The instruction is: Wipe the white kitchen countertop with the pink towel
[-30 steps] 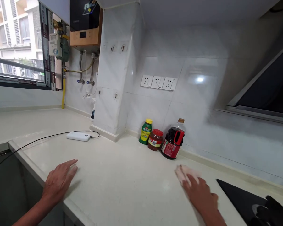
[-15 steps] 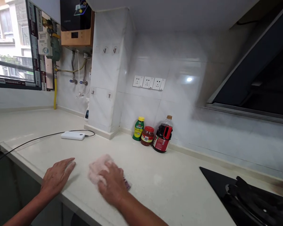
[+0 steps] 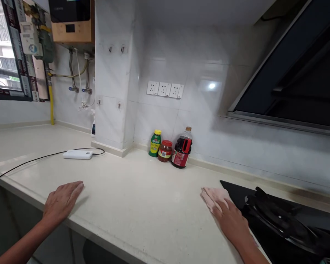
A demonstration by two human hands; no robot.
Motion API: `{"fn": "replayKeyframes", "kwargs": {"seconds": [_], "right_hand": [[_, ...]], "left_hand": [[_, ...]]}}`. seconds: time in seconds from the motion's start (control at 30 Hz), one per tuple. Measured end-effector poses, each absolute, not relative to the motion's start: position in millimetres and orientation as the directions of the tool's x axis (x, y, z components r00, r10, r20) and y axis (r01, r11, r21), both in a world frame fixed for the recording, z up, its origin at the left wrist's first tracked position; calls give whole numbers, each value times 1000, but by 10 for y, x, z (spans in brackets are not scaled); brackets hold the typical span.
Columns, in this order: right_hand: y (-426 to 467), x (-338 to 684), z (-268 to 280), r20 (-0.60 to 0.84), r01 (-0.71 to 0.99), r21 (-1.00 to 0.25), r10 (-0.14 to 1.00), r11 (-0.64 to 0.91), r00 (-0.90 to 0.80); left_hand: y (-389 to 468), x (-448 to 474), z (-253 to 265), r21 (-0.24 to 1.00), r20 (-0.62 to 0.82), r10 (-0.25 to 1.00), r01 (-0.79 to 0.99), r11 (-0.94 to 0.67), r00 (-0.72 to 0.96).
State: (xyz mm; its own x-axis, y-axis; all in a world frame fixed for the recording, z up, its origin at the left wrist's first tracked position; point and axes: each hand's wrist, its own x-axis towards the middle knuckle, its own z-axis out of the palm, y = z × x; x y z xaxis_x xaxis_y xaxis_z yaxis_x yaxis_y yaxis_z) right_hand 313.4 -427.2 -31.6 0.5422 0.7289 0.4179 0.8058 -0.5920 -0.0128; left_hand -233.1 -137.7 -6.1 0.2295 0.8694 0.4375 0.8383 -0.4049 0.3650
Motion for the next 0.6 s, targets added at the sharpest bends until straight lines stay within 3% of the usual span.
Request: {"fn": "replayKeyframes", "kwargs": {"seconds": [0.17, 0.33, 0.43, 0.53, 0.6], "right_hand": [[-4706, 2703, -642, 423, 800, -198, 687, -566, 591], [-4468, 1530, -568, 372, 938, -281, 878, -202, 301], [-4294, 940, -529, 457, 938, -344, 866, -37, 202], [-4245, 710, -475, 486, 854, -517, 841, 58, 237], [-4314, 789, -376, 411, 726, -684, 860, 72, 302]], "left_hand": [[-1413, -2296, -7, 386, 425, 877, 832, -398, 222], [-1428, -2295, 8, 396, 428, 874, 822, -409, 229], [-1426, -2313, -2, 391, 427, 872, 821, -416, 239], [-1425, -2327, 4, 387, 416, 876, 824, -414, 244], [-1433, -2329, 20, 377, 417, 874, 827, -416, 250]]}}
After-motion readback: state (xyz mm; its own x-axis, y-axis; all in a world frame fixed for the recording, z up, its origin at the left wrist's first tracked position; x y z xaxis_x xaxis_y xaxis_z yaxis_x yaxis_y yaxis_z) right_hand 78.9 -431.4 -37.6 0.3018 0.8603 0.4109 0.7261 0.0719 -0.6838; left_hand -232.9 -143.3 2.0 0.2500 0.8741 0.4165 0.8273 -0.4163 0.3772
